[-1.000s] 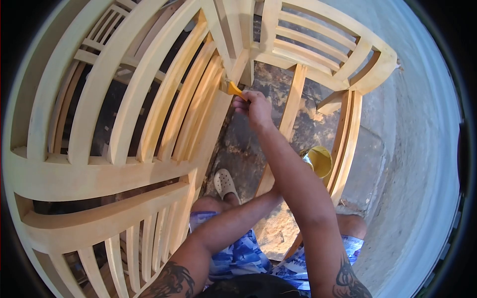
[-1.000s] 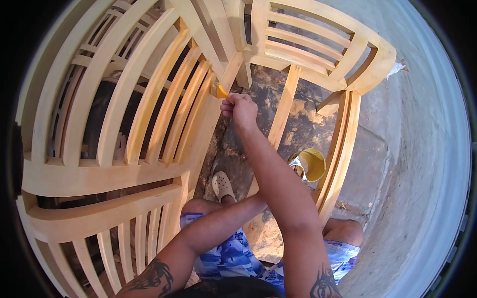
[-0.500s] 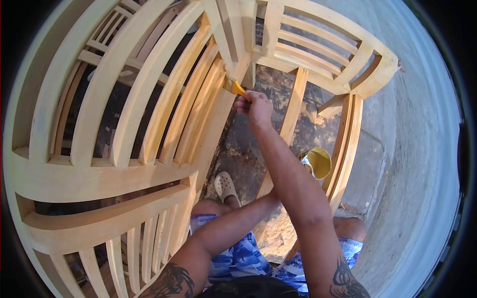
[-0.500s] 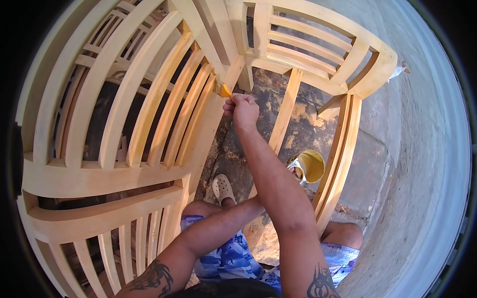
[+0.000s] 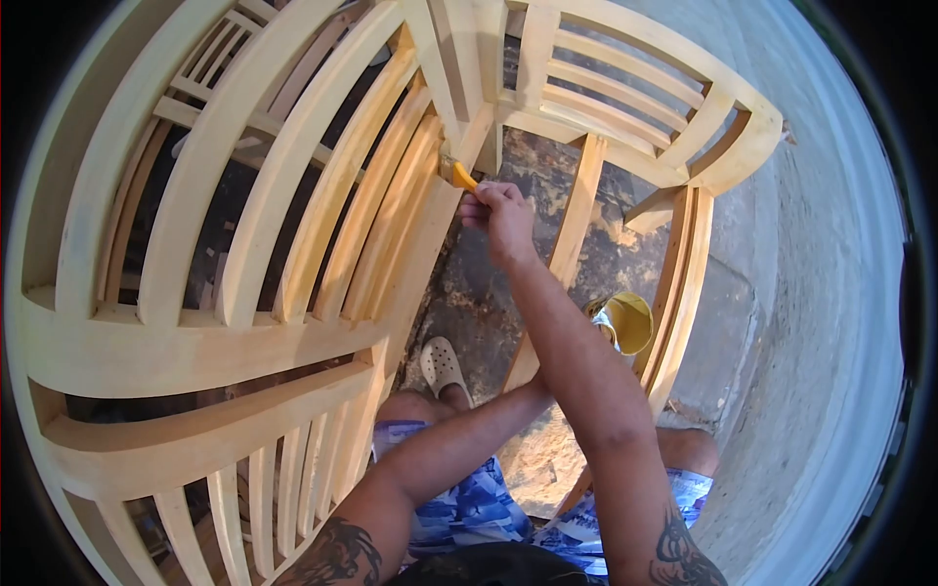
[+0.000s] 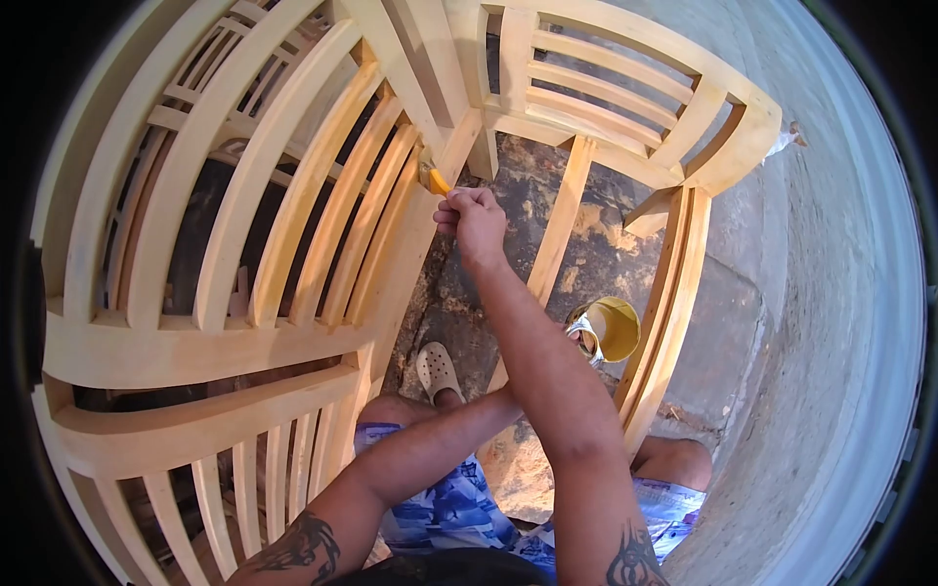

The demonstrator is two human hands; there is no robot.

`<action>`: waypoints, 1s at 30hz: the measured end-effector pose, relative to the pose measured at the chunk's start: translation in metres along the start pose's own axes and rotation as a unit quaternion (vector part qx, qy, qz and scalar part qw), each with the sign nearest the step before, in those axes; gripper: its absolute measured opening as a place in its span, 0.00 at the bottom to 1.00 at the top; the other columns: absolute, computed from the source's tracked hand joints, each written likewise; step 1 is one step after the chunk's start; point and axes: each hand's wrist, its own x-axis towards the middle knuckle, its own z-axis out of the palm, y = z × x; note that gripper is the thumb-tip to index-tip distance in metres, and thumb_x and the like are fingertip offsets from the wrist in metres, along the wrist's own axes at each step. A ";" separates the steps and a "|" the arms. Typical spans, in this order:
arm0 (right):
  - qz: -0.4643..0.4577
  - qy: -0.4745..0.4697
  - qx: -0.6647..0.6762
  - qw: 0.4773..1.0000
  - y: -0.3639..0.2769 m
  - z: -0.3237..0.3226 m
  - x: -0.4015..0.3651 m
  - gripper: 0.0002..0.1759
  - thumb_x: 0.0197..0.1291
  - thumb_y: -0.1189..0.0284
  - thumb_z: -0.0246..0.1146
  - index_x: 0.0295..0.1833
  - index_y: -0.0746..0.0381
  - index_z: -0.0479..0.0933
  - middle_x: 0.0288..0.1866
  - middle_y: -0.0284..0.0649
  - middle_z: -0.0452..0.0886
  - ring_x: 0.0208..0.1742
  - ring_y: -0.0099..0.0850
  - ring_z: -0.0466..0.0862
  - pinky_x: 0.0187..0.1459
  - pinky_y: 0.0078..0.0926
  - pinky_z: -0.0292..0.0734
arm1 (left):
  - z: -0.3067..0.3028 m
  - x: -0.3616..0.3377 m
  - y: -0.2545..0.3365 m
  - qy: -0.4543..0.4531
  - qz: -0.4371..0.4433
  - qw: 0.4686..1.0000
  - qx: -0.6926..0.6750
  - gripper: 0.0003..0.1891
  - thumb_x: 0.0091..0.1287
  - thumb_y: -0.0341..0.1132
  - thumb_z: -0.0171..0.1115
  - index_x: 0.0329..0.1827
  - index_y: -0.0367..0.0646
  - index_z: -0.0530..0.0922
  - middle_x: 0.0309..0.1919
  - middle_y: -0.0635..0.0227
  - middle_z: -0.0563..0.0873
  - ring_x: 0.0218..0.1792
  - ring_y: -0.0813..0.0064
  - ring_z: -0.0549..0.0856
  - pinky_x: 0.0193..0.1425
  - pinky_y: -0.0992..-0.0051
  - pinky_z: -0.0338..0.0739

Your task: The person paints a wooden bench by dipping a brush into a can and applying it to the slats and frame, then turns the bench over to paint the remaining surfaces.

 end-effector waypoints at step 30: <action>-0.497 -0.014 -0.496 0.712 0.006 0.023 -0.016 0.12 0.57 0.76 0.66 0.47 0.64 0.75 0.41 0.47 0.77 0.43 0.46 0.80 0.45 0.45 0.78 | 0.005 0.005 0.000 0.000 0.044 0.997 0.059 0.10 0.79 0.36 0.58 0.58 0.47 0.71 0.46 0.71 0.78 0.47 0.79 0.79 0.54 0.71 0.79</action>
